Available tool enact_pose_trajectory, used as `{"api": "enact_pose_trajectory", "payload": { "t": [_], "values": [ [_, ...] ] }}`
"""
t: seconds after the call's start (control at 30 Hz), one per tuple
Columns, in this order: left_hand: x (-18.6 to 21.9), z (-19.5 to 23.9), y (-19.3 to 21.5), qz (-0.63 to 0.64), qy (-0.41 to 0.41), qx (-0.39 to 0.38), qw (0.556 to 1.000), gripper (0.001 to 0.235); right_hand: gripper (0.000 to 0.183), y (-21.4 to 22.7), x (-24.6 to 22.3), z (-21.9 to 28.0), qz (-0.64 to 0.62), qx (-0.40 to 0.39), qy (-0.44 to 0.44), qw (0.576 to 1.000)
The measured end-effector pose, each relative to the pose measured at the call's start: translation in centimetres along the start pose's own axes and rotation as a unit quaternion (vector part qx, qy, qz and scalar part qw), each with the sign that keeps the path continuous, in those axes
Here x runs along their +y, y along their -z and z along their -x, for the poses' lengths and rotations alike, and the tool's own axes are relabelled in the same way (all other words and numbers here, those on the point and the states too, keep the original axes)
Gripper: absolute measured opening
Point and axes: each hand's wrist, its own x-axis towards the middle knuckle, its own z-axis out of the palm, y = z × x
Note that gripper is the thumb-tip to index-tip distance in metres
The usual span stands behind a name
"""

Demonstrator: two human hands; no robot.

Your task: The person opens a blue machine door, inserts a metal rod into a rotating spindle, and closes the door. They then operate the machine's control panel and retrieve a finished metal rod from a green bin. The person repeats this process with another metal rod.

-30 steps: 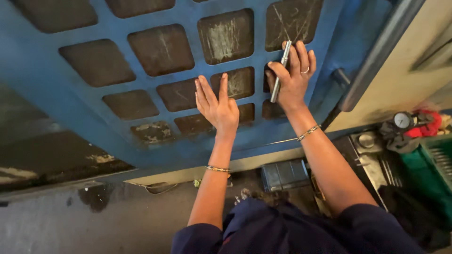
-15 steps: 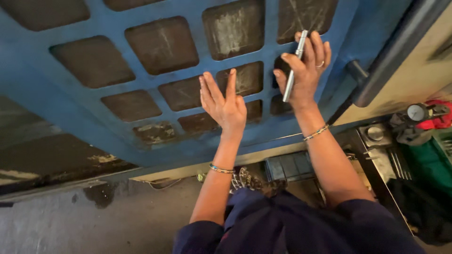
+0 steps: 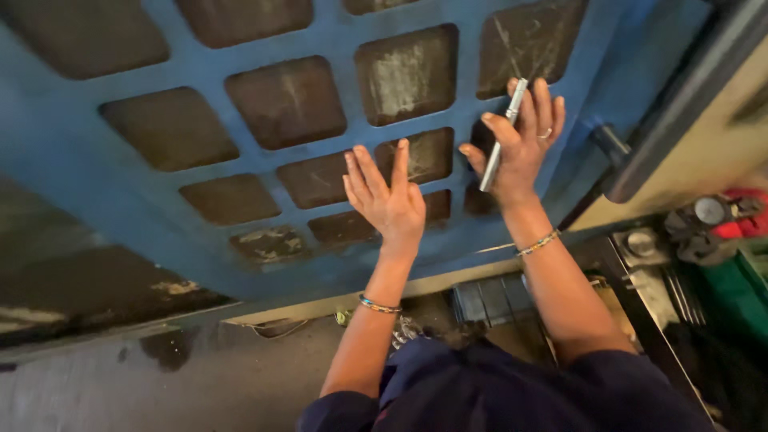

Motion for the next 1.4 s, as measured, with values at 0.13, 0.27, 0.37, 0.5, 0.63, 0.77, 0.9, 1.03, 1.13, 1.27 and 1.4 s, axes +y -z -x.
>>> {"api": "enact_pose_trajectory", "payload": {
  "t": [0.13,0.27,0.37,0.5,0.63,0.77,0.9,1.03,1.13,1.27,1.4],
  "values": [
    [-0.4,0.3,-0.3,-0.002,-0.002,-0.009,1.000,0.052,0.046,-0.3,0.1,0.3,0.004,-0.003,-0.006,1.000],
    [-0.5,0.6,-0.4,-0.013,-0.001,-0.002,1.000,0.055,0.043,-0.1,0.1,0.4,0.006,-0.016,-0.012,1.000],
    [-0.6,0.8,-0.5,0.006,0.003,-0.003,1.000,0.061,0.041,-0.2,-0.1,0.1,0.011,-0.014,-0.008,1.000],
    [-0.8,1.3,-1.4,-0.004,0.012,-0.003,1.000,0.062,0.041,-0.3,-0.1,0.4,0.020,-0.023,-0.015,0.999],
    [-0.9,1.8,-2.1,-0.004,0.024,0.009,1.000,0.060,0.040,-0.8,0.2,0.5,0.036,-0.007,-0.008,0.999],
    [-0.8,2.0,-2.3,-0.011,0.029,-0.013,0.999,0.060,0.039,-1.3,0.6,0.7,0.035,0.009,0.008,0.999],
    [-0.4,0.9,-0.7,-0.021,0.036,-0.036,0.998,0.067,0.038,-1.2,0.6,0.4,0.027,0.025,0.032,0.999],
    [-1.7,-3.2,1.7,-0.048,0.010,0.017,0.999,0.075,0.039,-0.6,-0.1,0.2,0.035,0.002,0.005,0.999],
    [-3.8,-6.6,2.0,-0.080,-0.015,-0.005,0.997,0.081,0.037,-0.3,-0.2,0.6,0.026,-0.007,-0.006,1.000],
    [-4.3,-8.2,2.3,-0.078,-0.047,-0.013,0.996,0.088,0.037,-0.9,0.0,0.1,0.030,0.002,0.000,1.000],
    [-4.5,-6.8,2.8,-0.056,-0.049,-0.038,0.997,0.085,0.035,-0.5,0.2,0.7,0.014,-0.001,-0.011,1.000]
  ]
}}
